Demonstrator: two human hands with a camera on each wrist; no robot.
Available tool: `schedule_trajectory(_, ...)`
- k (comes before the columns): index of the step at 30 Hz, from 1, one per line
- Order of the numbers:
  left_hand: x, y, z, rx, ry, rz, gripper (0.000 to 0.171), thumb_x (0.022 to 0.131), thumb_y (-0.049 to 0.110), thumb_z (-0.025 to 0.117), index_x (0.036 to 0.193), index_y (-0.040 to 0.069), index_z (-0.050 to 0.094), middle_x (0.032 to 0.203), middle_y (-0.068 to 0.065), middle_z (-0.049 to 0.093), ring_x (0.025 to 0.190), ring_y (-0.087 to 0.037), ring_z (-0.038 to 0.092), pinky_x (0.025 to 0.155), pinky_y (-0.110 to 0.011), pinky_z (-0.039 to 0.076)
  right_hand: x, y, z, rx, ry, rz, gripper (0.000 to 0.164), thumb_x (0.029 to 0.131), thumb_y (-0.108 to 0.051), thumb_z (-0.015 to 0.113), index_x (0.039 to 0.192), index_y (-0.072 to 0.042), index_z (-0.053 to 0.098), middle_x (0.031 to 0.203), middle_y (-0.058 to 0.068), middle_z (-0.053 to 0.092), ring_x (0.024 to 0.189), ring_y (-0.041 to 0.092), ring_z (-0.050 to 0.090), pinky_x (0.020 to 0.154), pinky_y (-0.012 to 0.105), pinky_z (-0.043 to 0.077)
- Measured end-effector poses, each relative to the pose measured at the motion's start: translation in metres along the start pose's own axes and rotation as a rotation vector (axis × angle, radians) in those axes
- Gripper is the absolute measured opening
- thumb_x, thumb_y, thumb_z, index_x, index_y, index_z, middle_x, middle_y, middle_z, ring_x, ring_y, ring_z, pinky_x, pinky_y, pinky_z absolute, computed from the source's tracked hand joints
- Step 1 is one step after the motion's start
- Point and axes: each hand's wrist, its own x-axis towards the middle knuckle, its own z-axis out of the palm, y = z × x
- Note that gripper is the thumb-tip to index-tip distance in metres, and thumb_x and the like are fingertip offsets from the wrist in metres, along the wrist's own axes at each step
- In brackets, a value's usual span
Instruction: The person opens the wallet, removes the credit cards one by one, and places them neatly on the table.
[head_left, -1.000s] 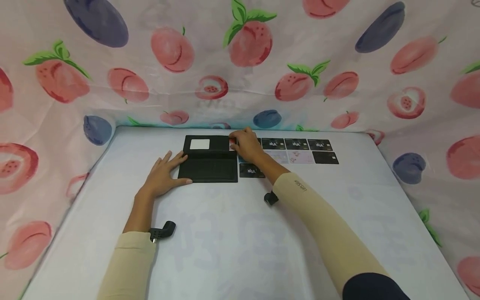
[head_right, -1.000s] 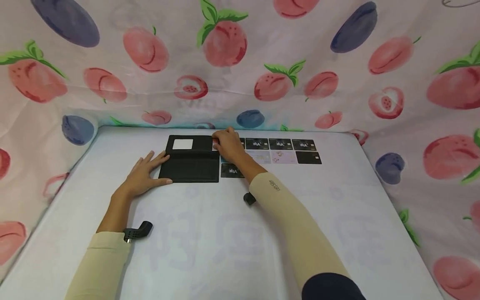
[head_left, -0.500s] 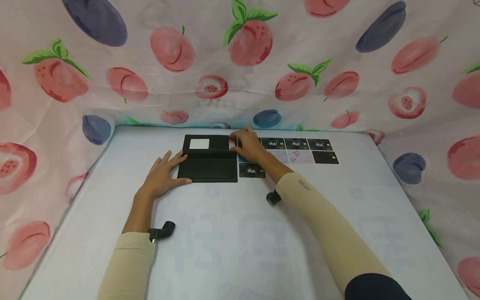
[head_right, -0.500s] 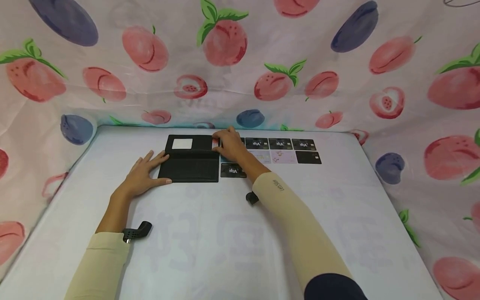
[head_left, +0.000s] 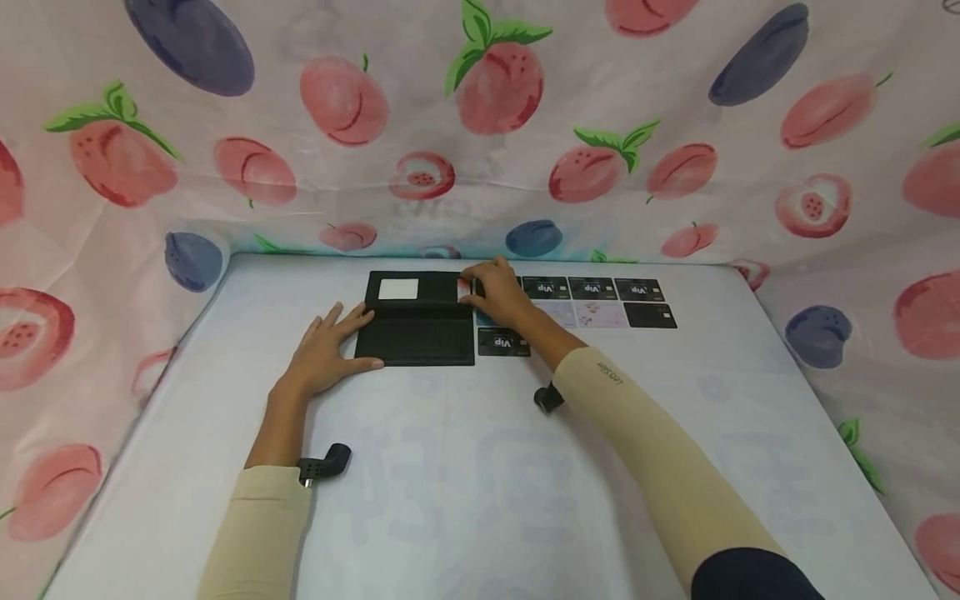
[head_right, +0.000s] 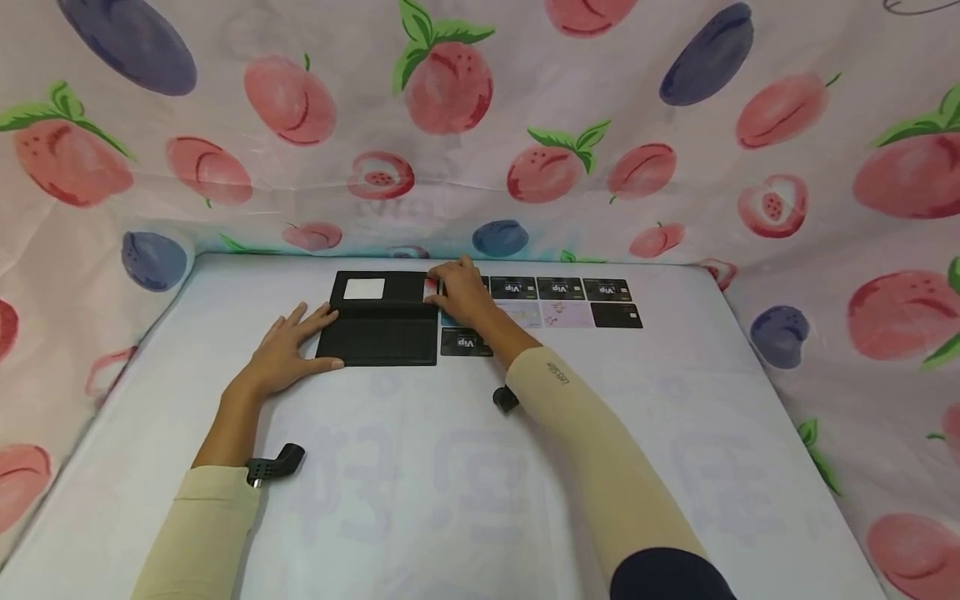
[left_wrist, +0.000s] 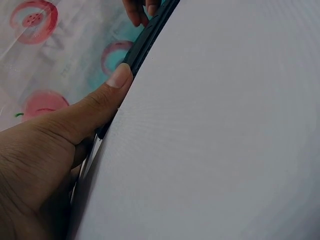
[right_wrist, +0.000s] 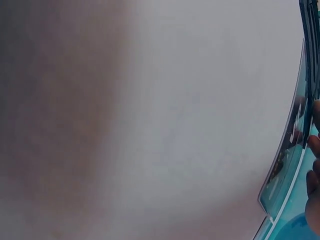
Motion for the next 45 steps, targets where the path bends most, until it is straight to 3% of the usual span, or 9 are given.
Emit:
schedule_trajectory(8,0.0,0.001,0.0,0.003,-0.002,0.002,0.098,0.088,0.055,0.082,0.165,0.017,0.036,0.175,-0.007,0.02,0.161,-0.036,0.002,0.129,-0.054,-0.004,0.0,0.009,-0.003,-0.055,-0.052,-0.004,0.053,0.102,-0.035,0.072,0.146,-0.009,0.061,0.147,0.01,0.06,0.127,0.032,0.045,0.113,0.05,0.035)
schedule_trajectory(20,0.0,0.0,0.0,0.007,0.001,-0.004,0.097,0.088,0.054,0.082,0.166,0.017,0.036,0.175,-0.007,0.019,0.161,-0.037,0.002,0.128,-0.056,-0.003,-0.007,0.017,-0.011,-0.029,-0.053,-0.045,0.049,0.102,-0.031,0.073,0.144,-0.008,0.063,0.147,0.012,0.06,0.129,0.034,0.045,0.115,0.054,0.033)
schedule_trajectory(25,0.0,0.0,0.0,0.01,0.005,-0.015,0.097,0.088,0.053,0.082,0.166,0.018,0.036,0.175,-0.006,0.019,0.161,-0.037,0.002,0.128,-0.059,-0.002,-0.012,0.023,-0.016,-0.011,-0.041,-0.052,0.045,0.102,-0.028,0.073,0.141,-0.007,0.065,0.146,0.014,0.061,0.131,0.036,0.044,0.118,0.056,0.03)
schedule_trajectory(38,-0.001,0.002,-0.002,0.01,0.001,-0.014,0.097,0.089,0.054,0.082,0.166,0.017,0.036,0.175,-0.007,0.019,0.161,-0.037,0.001,0.128,-0.06,-0.003,-0.029,0.047,-0.027,0.027,0.018,-0.07,0.042,0.099,-0.023,0.077,0.135,-0.003,0.069,0.14,0.017,0.065,0.125,0.036,0.05,0.109,0.053,0.035)
schedule_trajectory(45,-0.002,0.003,-0.001,0.006,-0.001,-0.001,0.096,0.089,0.053,0.082,0.165,0.016,0.036,0.175,-0.008,0.02,0.161,-0.037,0.002,0.128,-0.059,-0.003,-0.049,0.06,-0.03,0.09,0.073,-0.106,0.038,0.095,-0.016,0.081,0.129,0.001,0.071,0.131,0.019,0.069,0.122,0.036,0.056,0.103,0.053,0.036)
